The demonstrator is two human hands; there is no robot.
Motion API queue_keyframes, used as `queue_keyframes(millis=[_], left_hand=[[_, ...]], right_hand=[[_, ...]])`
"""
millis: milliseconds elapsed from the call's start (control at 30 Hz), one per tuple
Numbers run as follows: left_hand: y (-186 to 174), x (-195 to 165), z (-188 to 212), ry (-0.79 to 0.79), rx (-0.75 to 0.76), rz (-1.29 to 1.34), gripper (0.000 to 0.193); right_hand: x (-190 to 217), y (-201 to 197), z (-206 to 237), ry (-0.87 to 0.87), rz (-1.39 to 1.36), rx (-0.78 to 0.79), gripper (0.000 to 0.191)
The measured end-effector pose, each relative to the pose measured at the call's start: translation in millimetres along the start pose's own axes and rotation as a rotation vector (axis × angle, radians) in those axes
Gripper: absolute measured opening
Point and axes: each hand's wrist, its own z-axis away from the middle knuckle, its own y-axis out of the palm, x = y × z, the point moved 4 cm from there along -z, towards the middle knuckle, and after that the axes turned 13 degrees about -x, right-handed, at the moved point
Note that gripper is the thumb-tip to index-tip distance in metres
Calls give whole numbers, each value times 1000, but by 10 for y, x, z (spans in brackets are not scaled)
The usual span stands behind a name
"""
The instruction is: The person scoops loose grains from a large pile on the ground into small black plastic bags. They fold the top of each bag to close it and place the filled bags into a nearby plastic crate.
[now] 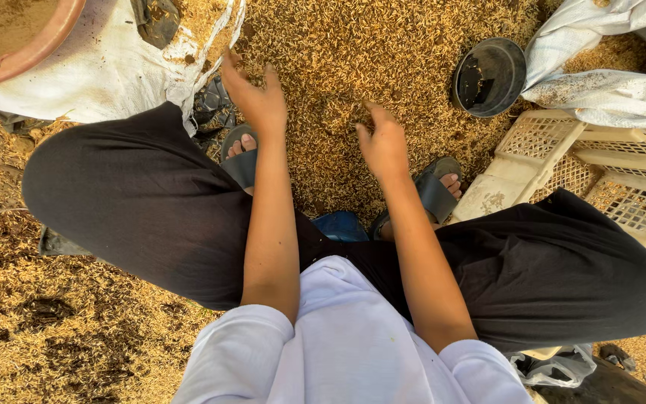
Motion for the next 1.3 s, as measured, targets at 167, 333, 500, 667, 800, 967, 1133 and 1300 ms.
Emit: queue_keyframes(millis=[167,333,500,667,800,967,1133,1300], left_hand=[[143,-77,533,-161,822,126,36],[207,-204,711,-208,812,70,21],[185,-348,785,-102,653,84,10],[225,-431,774,-16,667,96,13],[204,-359,555,-46,702,-90,36],[25,-168,749,-193,1152,-561,61],[84,-211,885,247,920,-393,41],[112,-303,899,348,839,-303,27]], right_hand=[[289,338,317,-440,304,45,80],[168,477,287,-440,440,146,95],[78,572,147,-394,533,287,98],[49,522,-5,-397,553,381,95],[51,286,-36,-420,378,297,67],[120,295,81,-547,411,306,74],[88,460,64,-485,568,398,74],[167,646,6,-406,688,471,82]])
